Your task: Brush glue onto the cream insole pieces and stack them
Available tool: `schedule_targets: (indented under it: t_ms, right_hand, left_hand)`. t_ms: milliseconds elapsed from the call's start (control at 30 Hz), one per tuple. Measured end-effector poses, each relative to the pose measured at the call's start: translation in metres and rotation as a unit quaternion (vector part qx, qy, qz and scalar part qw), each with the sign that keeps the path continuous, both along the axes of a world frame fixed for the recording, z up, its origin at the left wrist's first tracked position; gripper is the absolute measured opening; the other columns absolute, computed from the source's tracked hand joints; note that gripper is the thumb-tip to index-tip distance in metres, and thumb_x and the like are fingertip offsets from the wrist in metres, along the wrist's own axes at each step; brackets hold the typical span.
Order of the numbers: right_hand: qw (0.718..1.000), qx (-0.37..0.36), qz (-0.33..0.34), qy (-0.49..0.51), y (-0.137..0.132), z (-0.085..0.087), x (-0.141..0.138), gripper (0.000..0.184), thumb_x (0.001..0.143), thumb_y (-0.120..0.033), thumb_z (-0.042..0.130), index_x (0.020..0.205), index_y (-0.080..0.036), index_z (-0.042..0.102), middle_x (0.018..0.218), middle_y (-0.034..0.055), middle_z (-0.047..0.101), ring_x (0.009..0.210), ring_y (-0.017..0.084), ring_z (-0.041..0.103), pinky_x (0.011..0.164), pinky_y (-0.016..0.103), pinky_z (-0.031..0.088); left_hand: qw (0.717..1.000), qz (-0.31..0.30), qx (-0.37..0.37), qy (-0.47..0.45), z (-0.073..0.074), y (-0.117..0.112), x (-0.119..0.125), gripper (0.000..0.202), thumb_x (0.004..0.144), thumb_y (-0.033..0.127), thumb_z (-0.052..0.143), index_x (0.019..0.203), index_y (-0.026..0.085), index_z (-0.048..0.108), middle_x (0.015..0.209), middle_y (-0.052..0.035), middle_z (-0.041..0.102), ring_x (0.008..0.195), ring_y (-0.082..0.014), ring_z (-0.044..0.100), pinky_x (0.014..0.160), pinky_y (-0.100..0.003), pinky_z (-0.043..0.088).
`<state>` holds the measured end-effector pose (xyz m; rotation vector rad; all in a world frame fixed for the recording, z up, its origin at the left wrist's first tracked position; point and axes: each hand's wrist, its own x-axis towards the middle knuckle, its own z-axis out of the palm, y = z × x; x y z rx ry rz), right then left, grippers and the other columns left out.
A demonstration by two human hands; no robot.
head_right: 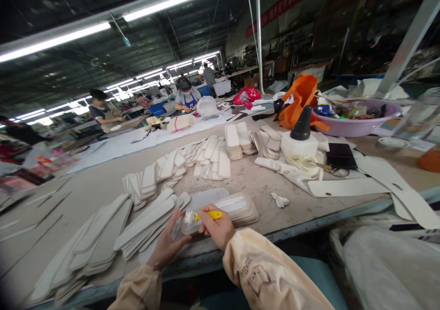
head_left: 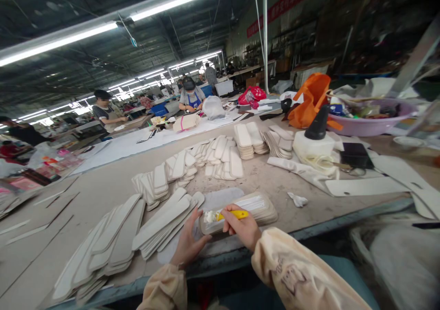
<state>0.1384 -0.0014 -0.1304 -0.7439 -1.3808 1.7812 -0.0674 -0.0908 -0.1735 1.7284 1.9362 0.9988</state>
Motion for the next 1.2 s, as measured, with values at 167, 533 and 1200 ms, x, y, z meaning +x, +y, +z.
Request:
schedule_targets:
  t_ms: [167,533,1200]
  right_hand:
    - [1.0,0.016,0.02,-0.01,-0.003,-0.008,-0.015,0.031,0.087,-0.048,0.055,0.084,-0.018,0.06,0.053,-0.0034,0.062,0.041,0.008,0.048,0.043,0.017,0.04]
    - [0.993,0.047,-0.04,-0.103,0.009,0.001,0.021,0.026,0.088,-0.045,0.053,0.082,-0.021,0.061,0.051,-0.0043,0.06,0.045,0.011,0.051,0.048,0.02,0.042]
    - [0.999,0.033,0.006,-0.037,-0.004,-0.011,-0.008,0.021,0.089,-0.04,0.054,0.086,-0.021,0.061,0.054,-0.004,0.061,0.044,0.009,0.05,0.046,0.018,0.04]
  left_hand:
    - [1.0,0.001,0.004,-0.012,0.0,-0.002,0.002,0.092,0.075,0.034,0.07,0.148,0.024,0.016,0.138,-0.0156,0.051,0.13,-0.0323,0.045,0.111,-0.058,0.03]
    - [1.0,0.008,0.005,-0.013,0.0,0.0,0.005,0.085,0.078,0.038,0.065,0.147,0.02,0.019,0.131,-0.0134,0.054,0.127,-0.0287,0.048,0.11,-0.051,0.033]
    - [0.999,0.008,0.036,0.012,-0.004,0.0,0.002,0.085,0.077,0.039,0.066,0.147,0.026,0.02,0.128,-0.0112,0.056,0.124,-0.0292,0.051,0.106,-0.052,0.038]
